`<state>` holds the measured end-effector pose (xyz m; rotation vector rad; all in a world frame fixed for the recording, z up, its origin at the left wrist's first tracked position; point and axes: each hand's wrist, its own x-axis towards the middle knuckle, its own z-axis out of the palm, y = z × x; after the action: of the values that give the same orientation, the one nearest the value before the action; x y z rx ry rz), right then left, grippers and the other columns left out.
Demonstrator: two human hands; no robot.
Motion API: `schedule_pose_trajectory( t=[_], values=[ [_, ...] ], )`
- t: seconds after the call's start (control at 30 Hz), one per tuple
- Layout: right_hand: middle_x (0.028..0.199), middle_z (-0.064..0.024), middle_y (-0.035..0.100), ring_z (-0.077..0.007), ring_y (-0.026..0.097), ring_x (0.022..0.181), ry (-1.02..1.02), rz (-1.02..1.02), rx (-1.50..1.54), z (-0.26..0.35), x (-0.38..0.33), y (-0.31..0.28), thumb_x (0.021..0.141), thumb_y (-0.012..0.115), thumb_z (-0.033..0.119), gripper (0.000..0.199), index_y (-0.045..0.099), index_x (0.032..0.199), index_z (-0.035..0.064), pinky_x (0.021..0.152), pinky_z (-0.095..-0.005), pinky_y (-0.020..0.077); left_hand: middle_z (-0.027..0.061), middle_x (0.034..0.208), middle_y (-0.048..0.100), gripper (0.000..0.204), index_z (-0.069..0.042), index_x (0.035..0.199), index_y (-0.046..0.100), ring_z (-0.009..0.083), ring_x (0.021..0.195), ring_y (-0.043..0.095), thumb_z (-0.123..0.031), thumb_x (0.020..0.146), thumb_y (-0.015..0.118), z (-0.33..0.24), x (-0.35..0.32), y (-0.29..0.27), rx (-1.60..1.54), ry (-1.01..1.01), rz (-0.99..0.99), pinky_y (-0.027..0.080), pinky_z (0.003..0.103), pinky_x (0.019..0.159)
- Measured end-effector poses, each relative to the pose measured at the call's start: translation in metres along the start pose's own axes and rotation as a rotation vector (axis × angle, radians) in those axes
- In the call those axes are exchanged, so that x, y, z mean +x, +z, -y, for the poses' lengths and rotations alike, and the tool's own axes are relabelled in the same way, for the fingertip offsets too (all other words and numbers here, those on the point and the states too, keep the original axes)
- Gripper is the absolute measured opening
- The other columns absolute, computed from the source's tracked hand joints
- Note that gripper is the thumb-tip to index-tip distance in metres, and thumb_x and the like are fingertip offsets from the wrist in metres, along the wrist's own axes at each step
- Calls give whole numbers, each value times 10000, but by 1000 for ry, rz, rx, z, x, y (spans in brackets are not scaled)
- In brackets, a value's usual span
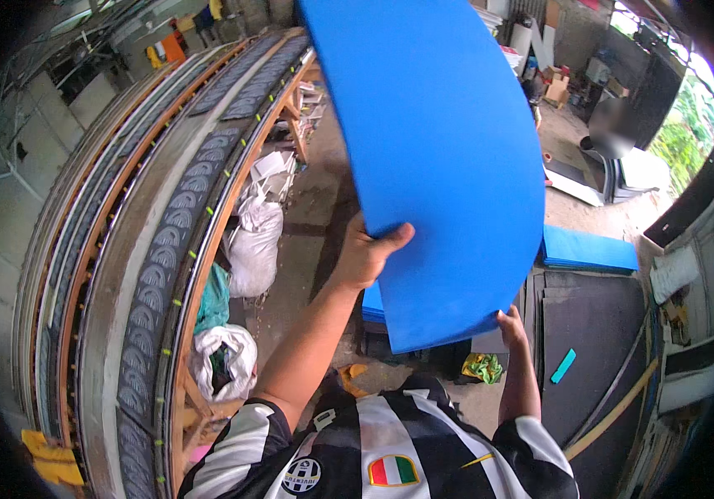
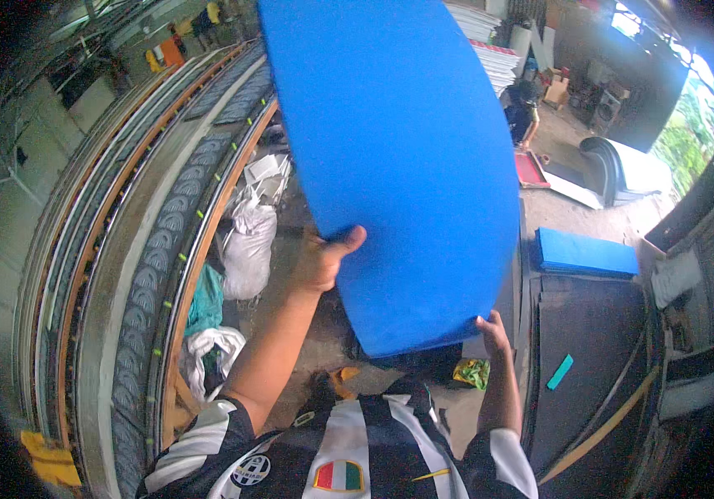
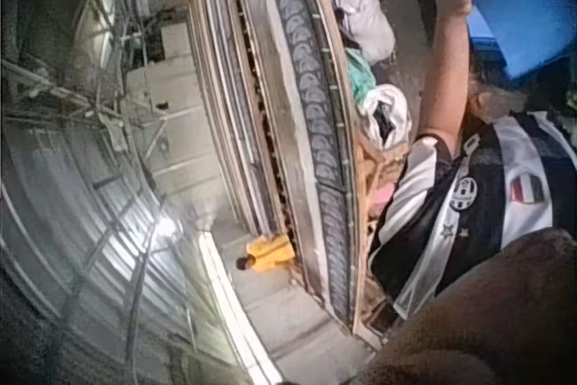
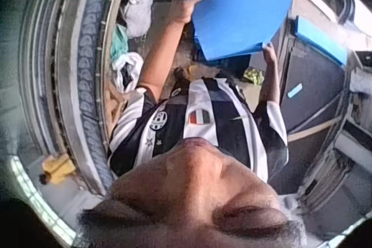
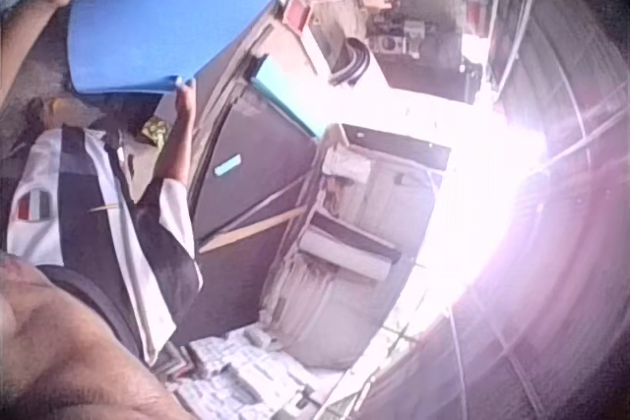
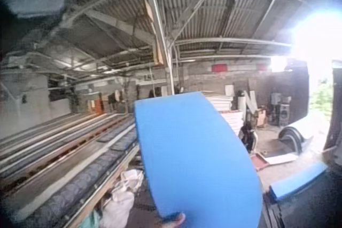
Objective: The person repeatedly picks up a blue rectangular sheet from a pile and places it onto a stack of black sheets. The action is performed one at a time in a repetitive loop throughout the clip.
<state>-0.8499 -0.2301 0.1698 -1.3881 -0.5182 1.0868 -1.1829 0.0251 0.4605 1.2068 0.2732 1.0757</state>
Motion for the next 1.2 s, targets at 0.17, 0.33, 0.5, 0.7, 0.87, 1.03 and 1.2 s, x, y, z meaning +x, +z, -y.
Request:
schedule_pose_trajectory(
  t=[0.17, 0.33, 0.5, 0.7, 0.87, 1.03, 1.2],
  values=[
    [1235, -103, 617, -196, 574, 1092, -168, -488, -70, -15, -76, 26, 929, 776, 237, 558, 532, 1342, -49, 978, -380, 456, 76, 1143, 709, 339, -35, 1204, 673, 172, 1042, 643, -168, 914, 788, 30, 38, -9, -11, -118, 162, 510, 361, 927],
    [1309, -80, 589, -183, 571, 1142, -246, -585, -47, -13, -169, 16, 901, 786, 147, 558, 536, 1373, -14, 1004, -360, 461, 88, 1162, 699, 414, -41, 1270, 629, 192, 1060, 643, -180, 914, 790, 74, 63, 12, -290, -303, 235, 522, 379, 931],
    [1287, -67, 632, -170, 574, 1138, -311, -812, -249, -70, -224, 3, 910, 764, 190, 559, 566, 1390, -15, 986, -303, 438, 92, 1194, 681, 473, -52, 1318, 587, 205, 1059, 648, -177, 911, 793, 154, 71, 33, -424, -532, 227, 530, 386, 929],
    [1278, -75, 652, -151, 587, 1146, -174, -814, -373, -35, -237, 57, 894, 761, 90, 550, 576, 1399, -26, 978, -302, 464, 76, 1268, 630, 501, -120, 1333, 567, 250, 1118, 619, -196, 894, 795, 298, 42, -27, -184, -780, 41, 539, 472, 928],
    [1226, -129, 699, -204, 661, 1095, 39, -874, -317, -41, -204, 80, 844, 775, 38, 542, 614, 1355, -44, 983, -339, 507, 88, 1229, 662, 466, -91, 1317, 591, 269, 1121, 623, -160, 897, 781, 392, 24, -80, -232, -1008, -36, 504, 483, 985],
    [1169, -119, 743, -186, 695, 1039, 172, -893, -443, -75, -136, 95, 811, 821, 114, 576, 644, 1354, 35, 938, -330, 530, 92, 1219, 664, 443, -90, 1300, 603, 279, 1078, 650, -140, 895, 776, 460, 47, -146, -247, -1138, -81, 544, 478, 931],
    [1162, -112, 750, -184, 710, 1022, 347, -898, -478, -79, -38, 130, 796, 846, 193, 615, 647, 1371, 108, 927, -327, 529, 90, 1258, 638, 474, -120, 1326, 590, 292, 1129, 624, -150, 892, 778, 515, 104, -215, -179, -1165, -108, 530, 508, 945]
  ],
)
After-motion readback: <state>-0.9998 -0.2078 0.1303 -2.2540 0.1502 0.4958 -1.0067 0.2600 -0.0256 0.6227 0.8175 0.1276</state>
